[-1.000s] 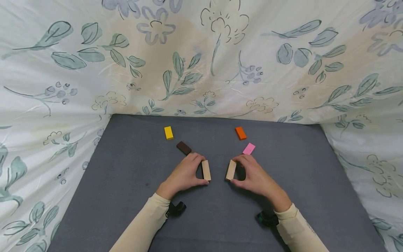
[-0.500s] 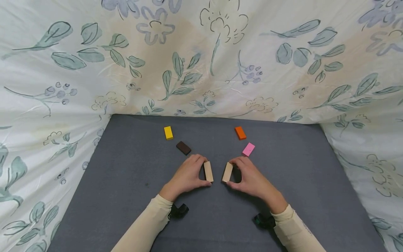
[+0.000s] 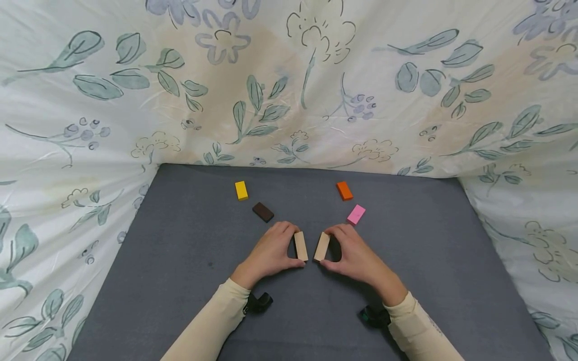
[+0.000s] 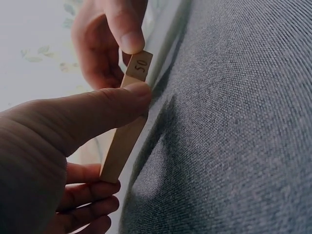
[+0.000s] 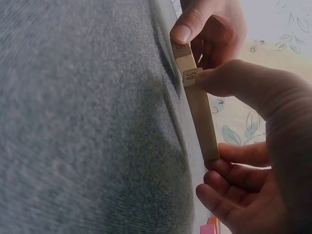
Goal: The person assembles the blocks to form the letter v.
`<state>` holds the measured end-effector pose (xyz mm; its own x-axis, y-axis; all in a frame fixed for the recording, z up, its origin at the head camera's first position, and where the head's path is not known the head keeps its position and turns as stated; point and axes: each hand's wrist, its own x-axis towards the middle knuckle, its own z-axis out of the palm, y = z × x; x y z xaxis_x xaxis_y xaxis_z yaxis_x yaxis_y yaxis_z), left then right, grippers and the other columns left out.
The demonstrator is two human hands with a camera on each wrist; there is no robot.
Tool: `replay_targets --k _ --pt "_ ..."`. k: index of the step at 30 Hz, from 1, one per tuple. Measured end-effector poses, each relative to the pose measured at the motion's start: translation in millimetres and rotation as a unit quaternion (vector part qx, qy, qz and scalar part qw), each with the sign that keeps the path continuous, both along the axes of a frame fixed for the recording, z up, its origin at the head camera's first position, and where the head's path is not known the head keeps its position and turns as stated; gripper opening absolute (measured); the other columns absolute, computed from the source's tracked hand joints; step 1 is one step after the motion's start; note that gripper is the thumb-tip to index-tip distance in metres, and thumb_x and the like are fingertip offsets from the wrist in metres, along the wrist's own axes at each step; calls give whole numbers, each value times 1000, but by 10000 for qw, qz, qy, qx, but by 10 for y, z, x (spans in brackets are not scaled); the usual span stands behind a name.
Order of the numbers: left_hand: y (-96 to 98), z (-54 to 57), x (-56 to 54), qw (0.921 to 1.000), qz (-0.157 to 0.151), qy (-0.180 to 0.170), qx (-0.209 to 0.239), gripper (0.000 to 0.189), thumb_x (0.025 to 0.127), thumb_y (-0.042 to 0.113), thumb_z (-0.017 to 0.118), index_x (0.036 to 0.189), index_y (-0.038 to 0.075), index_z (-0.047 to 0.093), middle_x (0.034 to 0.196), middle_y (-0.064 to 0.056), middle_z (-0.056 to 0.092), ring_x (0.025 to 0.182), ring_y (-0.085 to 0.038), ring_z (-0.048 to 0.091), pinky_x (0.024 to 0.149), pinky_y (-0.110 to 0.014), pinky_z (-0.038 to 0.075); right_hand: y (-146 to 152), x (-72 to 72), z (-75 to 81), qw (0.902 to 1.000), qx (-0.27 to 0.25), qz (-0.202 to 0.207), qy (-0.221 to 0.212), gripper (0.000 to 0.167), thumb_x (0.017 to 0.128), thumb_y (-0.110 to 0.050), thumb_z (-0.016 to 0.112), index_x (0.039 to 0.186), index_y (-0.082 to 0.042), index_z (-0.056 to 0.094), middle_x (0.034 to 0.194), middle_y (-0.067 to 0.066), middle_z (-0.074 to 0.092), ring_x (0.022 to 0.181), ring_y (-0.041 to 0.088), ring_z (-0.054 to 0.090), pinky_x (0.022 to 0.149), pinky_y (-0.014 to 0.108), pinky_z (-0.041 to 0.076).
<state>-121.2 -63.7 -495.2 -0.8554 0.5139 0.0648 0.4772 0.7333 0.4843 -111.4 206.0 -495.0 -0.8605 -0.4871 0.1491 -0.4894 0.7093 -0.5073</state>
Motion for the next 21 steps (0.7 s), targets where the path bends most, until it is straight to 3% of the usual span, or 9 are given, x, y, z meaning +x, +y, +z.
replay_targets --k 21 --pt "14 -85 7 9986 -196 433 -220 77 80 50 98 134 5 67 128 -8 63 125 -29 57 111 -47 47 -80 54 -50 9997 197 18 122 67 79 -33 98 131 -4 66 123 7 63 114 25 57 101 48 54"
